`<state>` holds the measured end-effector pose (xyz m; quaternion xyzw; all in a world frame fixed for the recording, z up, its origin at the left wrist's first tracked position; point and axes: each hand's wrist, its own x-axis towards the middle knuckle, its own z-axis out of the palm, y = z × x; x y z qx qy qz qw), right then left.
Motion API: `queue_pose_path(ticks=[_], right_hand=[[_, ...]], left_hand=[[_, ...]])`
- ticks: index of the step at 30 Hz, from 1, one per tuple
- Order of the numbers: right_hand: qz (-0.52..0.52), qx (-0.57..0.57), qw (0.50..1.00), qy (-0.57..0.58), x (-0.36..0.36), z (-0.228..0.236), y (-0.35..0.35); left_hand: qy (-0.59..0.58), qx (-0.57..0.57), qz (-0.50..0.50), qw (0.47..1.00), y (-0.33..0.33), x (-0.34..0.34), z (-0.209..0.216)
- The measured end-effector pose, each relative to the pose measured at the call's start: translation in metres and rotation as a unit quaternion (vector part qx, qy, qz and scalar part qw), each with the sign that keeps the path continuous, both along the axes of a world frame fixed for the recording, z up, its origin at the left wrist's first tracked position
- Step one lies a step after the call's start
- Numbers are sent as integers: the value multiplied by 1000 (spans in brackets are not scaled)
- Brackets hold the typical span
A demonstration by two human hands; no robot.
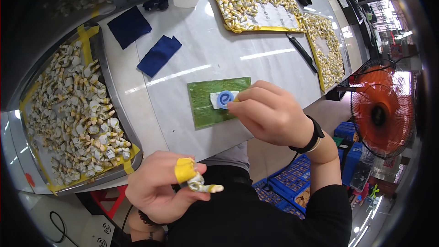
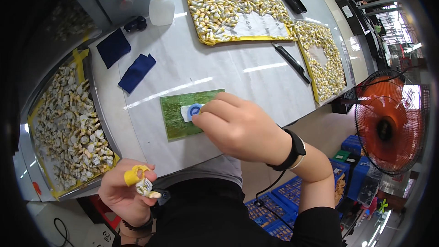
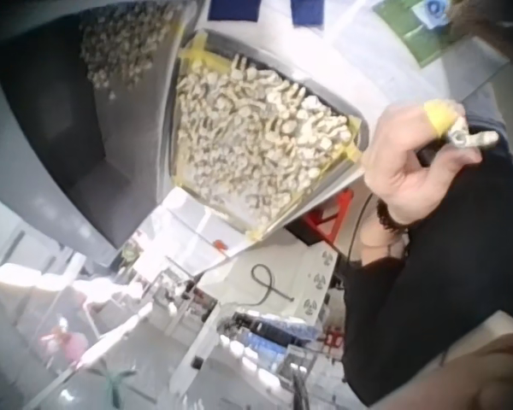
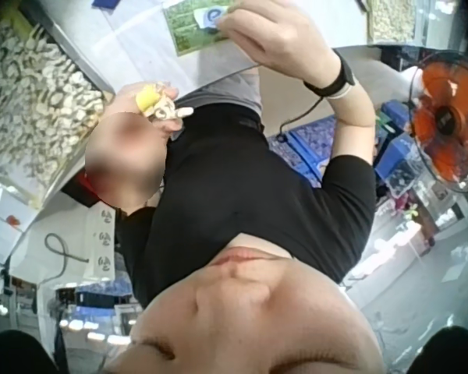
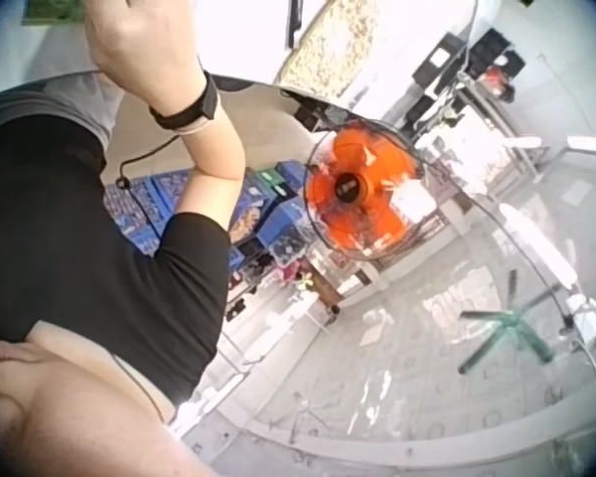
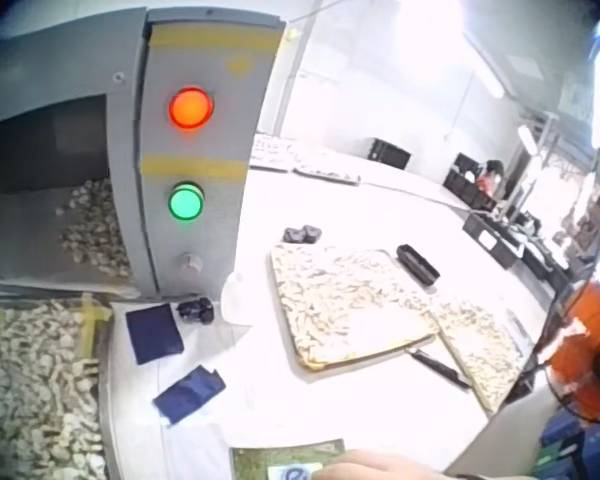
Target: The person peels the outer layer off small snail-like objects using their fingers. They pick up each item from a tray, remove the shell or casing, and place the processed item onto a separate tray. The process is repeated continuously throughout the clip.
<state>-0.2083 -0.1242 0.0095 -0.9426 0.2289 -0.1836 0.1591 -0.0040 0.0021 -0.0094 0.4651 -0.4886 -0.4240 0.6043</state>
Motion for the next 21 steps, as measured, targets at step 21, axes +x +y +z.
queue_pose_path(ticks=[21], right_hand=[[29,256,927,-273,23,28,43]], left_hand=[[-58,-62,-63,994,-4,-3,12]])
